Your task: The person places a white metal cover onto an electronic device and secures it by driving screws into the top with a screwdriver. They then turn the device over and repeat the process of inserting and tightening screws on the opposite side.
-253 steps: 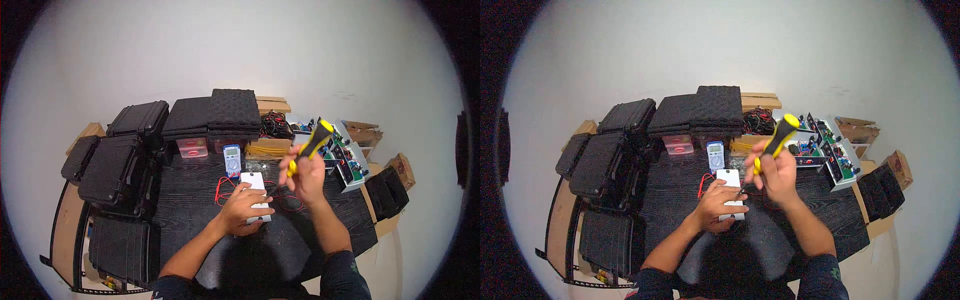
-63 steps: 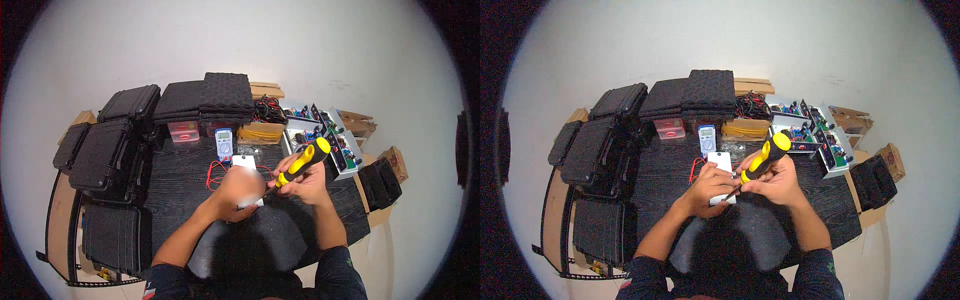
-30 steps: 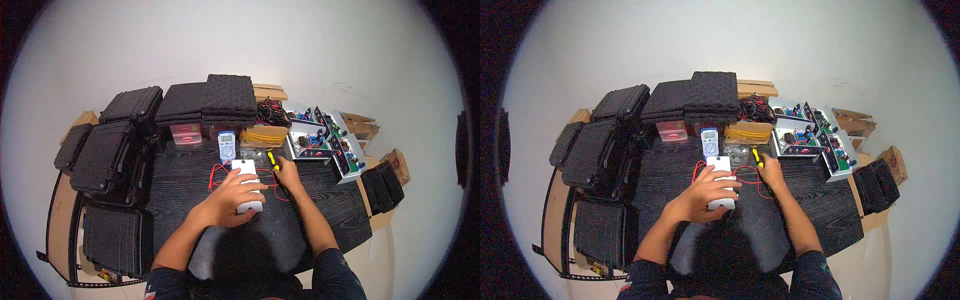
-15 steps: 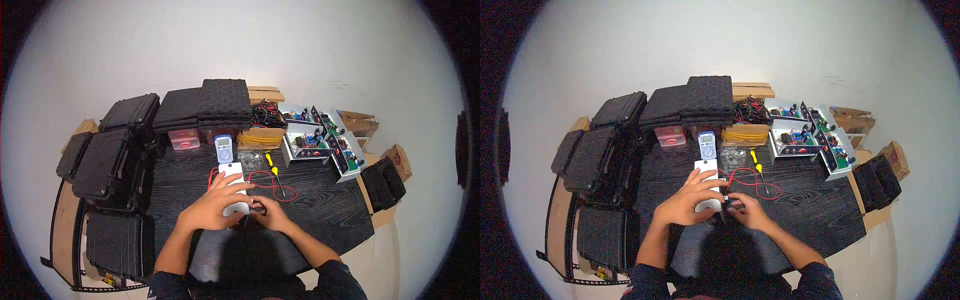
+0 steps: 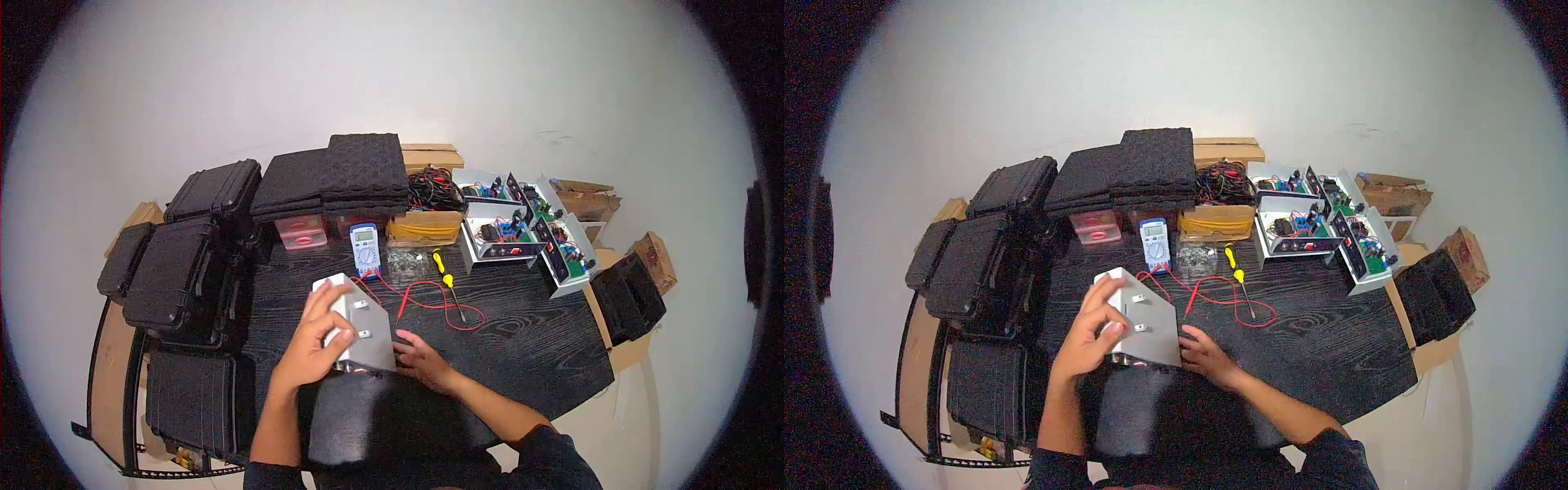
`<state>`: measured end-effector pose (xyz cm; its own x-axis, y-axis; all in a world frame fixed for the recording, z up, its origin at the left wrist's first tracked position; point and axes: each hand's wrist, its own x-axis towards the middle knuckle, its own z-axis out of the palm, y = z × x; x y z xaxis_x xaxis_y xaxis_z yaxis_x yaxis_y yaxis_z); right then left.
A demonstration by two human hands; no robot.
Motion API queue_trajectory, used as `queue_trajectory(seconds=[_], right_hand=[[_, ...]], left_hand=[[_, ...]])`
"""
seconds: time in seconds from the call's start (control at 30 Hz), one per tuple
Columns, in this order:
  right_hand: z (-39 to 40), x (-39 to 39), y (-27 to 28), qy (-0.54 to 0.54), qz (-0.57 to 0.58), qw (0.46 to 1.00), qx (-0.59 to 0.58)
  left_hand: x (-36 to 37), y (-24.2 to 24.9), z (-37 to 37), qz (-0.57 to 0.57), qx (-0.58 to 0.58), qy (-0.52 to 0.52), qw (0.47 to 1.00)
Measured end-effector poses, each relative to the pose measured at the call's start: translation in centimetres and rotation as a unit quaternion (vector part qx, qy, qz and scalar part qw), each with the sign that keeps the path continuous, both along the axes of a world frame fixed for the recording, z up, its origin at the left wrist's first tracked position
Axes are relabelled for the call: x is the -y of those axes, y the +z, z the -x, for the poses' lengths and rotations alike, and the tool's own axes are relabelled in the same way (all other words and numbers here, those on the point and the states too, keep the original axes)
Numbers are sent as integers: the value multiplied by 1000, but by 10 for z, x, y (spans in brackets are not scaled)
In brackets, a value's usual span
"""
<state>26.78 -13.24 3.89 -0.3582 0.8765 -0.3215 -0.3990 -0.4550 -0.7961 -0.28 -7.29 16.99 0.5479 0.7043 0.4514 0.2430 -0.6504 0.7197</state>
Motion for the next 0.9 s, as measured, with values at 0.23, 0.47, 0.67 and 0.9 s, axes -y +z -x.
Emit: queue_trajectory(seconds=[0.23, 0.47, 0.67, 0.9], right_hand=[[0, 1, -14, -7, -240, 970, 44], [-7, 46, 29, -75, -297, 911, 276], [-3, 70, 32, -74, -273, 866, 412], [-1, 81, 28, -114, -298, 819, 478]], left_hand=[[15, -18, 27, 26, -21, 105, 994], [24, -88, 27, 66, 96, 77, 990], [30, -148, 31, 78, 132, 44, 987], [43, -150, 31, 130, 95, 23, 987]])
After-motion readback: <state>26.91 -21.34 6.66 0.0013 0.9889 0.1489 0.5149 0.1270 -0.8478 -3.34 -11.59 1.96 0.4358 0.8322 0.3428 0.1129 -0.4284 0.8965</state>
